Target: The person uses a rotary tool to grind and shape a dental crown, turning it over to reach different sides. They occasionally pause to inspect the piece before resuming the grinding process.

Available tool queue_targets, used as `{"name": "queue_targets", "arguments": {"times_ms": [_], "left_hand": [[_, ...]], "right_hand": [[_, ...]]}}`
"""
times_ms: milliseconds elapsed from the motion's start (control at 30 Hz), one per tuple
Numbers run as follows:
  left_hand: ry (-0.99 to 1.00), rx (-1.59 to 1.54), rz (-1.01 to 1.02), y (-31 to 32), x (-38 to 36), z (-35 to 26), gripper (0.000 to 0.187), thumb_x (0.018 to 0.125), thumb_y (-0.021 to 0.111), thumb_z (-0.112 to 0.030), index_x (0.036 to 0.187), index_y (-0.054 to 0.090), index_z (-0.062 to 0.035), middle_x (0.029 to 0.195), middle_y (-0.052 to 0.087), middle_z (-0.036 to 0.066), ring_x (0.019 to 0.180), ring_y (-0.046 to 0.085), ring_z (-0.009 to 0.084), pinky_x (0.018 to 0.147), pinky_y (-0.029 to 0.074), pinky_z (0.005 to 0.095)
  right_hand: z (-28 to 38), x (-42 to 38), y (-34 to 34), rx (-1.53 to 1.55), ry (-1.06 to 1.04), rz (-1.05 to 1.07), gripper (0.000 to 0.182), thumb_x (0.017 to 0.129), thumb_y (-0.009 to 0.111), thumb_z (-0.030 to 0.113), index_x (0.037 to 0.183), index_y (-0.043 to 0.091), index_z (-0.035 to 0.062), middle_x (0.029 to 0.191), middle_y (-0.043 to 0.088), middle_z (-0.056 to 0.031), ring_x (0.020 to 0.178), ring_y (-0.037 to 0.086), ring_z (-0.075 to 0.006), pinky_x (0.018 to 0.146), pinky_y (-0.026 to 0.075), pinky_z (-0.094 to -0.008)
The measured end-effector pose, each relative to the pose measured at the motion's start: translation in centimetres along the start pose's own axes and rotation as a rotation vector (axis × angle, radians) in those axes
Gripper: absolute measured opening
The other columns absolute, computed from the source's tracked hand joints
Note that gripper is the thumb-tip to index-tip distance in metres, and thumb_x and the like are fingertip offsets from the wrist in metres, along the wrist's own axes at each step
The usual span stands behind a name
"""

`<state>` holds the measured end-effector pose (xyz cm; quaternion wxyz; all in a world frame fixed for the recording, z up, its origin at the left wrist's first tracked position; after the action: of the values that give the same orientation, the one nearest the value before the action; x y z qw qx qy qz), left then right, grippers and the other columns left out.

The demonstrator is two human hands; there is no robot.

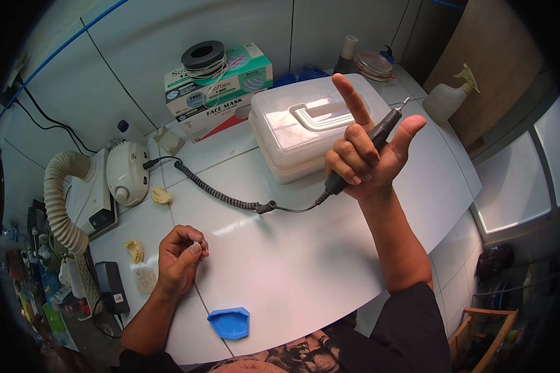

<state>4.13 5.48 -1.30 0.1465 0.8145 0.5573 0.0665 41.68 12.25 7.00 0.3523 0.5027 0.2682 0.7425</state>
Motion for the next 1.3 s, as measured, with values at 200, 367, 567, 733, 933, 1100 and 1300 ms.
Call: {"name": "queue_targets", "arguments": {"times_ms": [200, 367, 567, 733, 933, 1100, 1300], "left_hand": [[0.001, -0.007, 0.000, 0.0, 0.0, 0.1, 0.020, 0.097, 0.077, -0.013, 0.110, 0.064, -0.0065, 0.102, 0.066, 0.005, 0.090, 0.063, 0.0140, 0.081, 0.050, 0.0281], [-0.008, -0.007, -0.003, 0.1, 0.0, -0.1, 0.020, 0.097, 0.077, -0.013, 0.110, 0.064, -0.0063, 0.102, 0.066, 0.005, 0.090, 0.063, 0.0142, 0.081, 0.050, 0.0280], [-0.003, -0.005, 0.001, 0.1, 0.0, 0.0, 0.020, 0.097, 0.077, -0.013, 0.110, 0.064, -0.0062, 0.103, 0.066, 0.006, 0.090, 0.063, 0.0142, 0.081, 0.050, 0.0280], [0.000, -0.012, 0.006, 0.2, 0.0, -0.1, 0.019, 0.098, 0.077, -0.012, 0.111, 0.065, -0.0059, 0.104, 0.066, 0.006, 0.091, 0.064, 0.0142, 0.082, 0.051, 0.0275], [0.021, -0.014, 0.002, -0.3, 0.1, 0.0, 0.021, 0.101, 0.073, -0.005, 0.120, 0.063, -0.0052, 0.108, 0.068, 0.007, 0.094, 0.065, 0.0141, 0.083, 0.053, 0.0290], [0.072, 0.019, -0.030, -0.5, 0.2, 0.2, 0.022, 0.107, 0.072, -0.008, 0.126, 0.061, -0.0064, 0.109, 0.068, 0.006, 0.095, 0.065, 0.0120, 0.083, 0.052, 0.0265], [0.028, 0.001, -0.044, -0.4, 0.2, 0.0, 0.028, 0.106, 0.075, -0.012, 0.129, 0.062, -0.0037, 0.112, 0.069, 0.007, 0.100, 0.067, 0.0125, 0.086, 0.052, 0.0266]], "right_hand": [[0.1, -0.2, -0.5, -0.008, 0.006, -0.017, 0.139, 0.083, 0.056, 0.096, 0.176, 0.006, 0.0050, 0.056, 0.040, 0.0060, 0.042, 0.033, -0.0049, 0.043, 0.043, -0.0271], [0.1, -0.3, -0.6, -0.016, 0.006, -0.026, 0.138, 0.084, 0.055, 0.096, 0.176, 0.008, 0.0042, 0.056, 0.040, 0.0060, 0.042, 0.033, -0.0048, 0.043, 0.043, -0.0269], [0.1, -0.3, -0.6, -0.011, 0.011, -0.020, 0.138, 0.084, 0.056, 0.095, 0.176, 0.010, 0.0030, 0.057, 0.040, 0.0058, 0.042, 0.034, -0.0051, 0.043, 0.043, -0.0276], [0.0, -0.3, -0.6, -0.011, 0.013, -0.013, 0.137, 0.085, 0.056, 0.095, 0.175, 0.010, 0.0030, 0.057, 0.041, 0.0052, 0.042, 0.035, -0.0060, 0.043, 0.043, -0.0282], [-0.6, -0.3, 0.2, -0.187, 0.042, 0.056, 0.138, 0.086, 0.059, 0.093, 0.175, 0.009, -0.0007, 0.071, 0.058, -0.0024, 0.041, 0.044, -0.0067, 0.040, 0.043, -0.0266], [-4.0, -1.3, 3.1, -0.679, 0.254, 0.125, 0.145, 0.076, 0.068, 0.096, 0.165, 0.029, -0.0114, 0.108, 0.078, -0.0226, 0.045, 0.050, -0.0040, 0.042, 0.043, -0.0210], [-9.4, -1.1, 6.1, -1.629, 0.697, 0.235, 0.057, 0.071, 0.104, 0.033, 0.114, 0.079, 0.0049, 0.067, 0.072, -0.0072, 0.053, 0.065, -0.0204, 0.055, 0.045, -0.0308]]}}
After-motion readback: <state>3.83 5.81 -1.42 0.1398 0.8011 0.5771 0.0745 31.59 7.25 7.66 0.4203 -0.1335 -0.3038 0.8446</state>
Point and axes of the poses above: each hand's wrist, its own x-axis towards the middle knuckle, its own y-axis out of the palm, z = x × y, the point moved 3 cm from there along x, towards the middle knuckle
